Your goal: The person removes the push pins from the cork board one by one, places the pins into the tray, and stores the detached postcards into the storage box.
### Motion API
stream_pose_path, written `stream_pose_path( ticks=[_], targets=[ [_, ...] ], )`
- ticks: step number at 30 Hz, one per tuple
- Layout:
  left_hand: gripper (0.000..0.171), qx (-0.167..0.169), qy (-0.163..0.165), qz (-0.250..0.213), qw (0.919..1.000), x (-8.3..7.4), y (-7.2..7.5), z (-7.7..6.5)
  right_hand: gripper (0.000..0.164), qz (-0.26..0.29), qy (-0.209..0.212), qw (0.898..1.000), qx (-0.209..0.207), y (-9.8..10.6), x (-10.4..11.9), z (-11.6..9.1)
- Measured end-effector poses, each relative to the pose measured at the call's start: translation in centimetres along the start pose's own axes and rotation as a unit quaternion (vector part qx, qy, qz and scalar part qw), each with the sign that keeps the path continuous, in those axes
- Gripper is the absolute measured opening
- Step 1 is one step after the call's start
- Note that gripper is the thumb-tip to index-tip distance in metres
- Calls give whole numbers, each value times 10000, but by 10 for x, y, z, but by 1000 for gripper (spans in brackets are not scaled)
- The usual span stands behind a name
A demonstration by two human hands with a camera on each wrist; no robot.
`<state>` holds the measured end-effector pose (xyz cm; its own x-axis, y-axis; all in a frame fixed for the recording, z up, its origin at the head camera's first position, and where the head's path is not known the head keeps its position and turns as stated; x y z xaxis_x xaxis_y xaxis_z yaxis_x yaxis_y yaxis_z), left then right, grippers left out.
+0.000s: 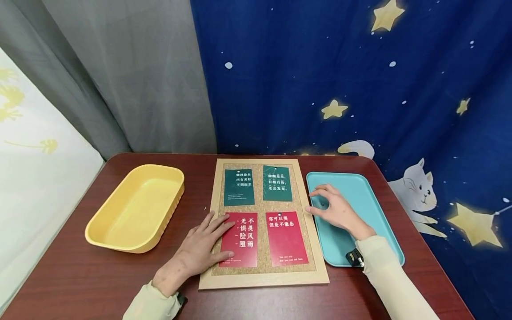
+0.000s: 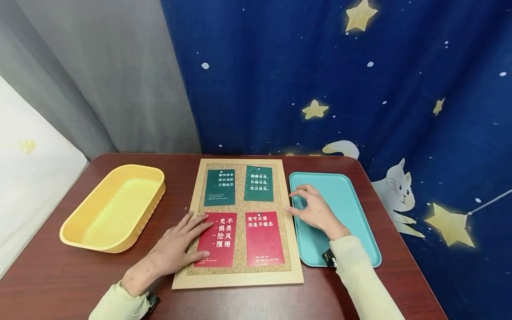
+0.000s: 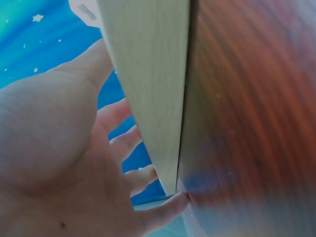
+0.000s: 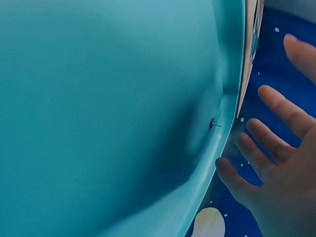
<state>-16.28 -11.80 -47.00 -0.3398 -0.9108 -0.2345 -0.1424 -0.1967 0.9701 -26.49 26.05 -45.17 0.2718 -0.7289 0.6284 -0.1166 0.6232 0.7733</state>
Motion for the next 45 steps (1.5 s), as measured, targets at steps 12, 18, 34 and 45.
stream_pose_path(
  ticks=[12, 18, 34, 45],
  targets=[
    [82, -21, -25, 13, 10000, -1, -1, 1, 84, -238, 214, 9973, 655, -8, 14, -4],
    [82, -29, -40, 15, 10000, -2, 1, 0, 86, -194, 232, 9971, 694, -10, 13, -5],
    [83, 46, 79, 20, 10000, 0, 0, 0, 90, -463, 654, 9928, 893, -22, 28, -5],
    [83, 55, 96, 13, 9999, 0, -2, 1, 100, -683, 741, 9892, 1060, -29, 29, -7]
  ],
)
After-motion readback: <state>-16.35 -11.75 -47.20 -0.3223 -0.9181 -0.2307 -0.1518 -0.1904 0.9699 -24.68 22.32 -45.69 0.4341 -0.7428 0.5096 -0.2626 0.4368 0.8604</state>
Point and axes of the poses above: each hand's wrist, its own z-axis towards the middle knuckle, its own y-axis out of the back of the hand, x = y × z, the point moved 4 cm from there along z, towards the middle knuckle, and after that the axes turned 8 degrees about z, right-handed, at the moved point
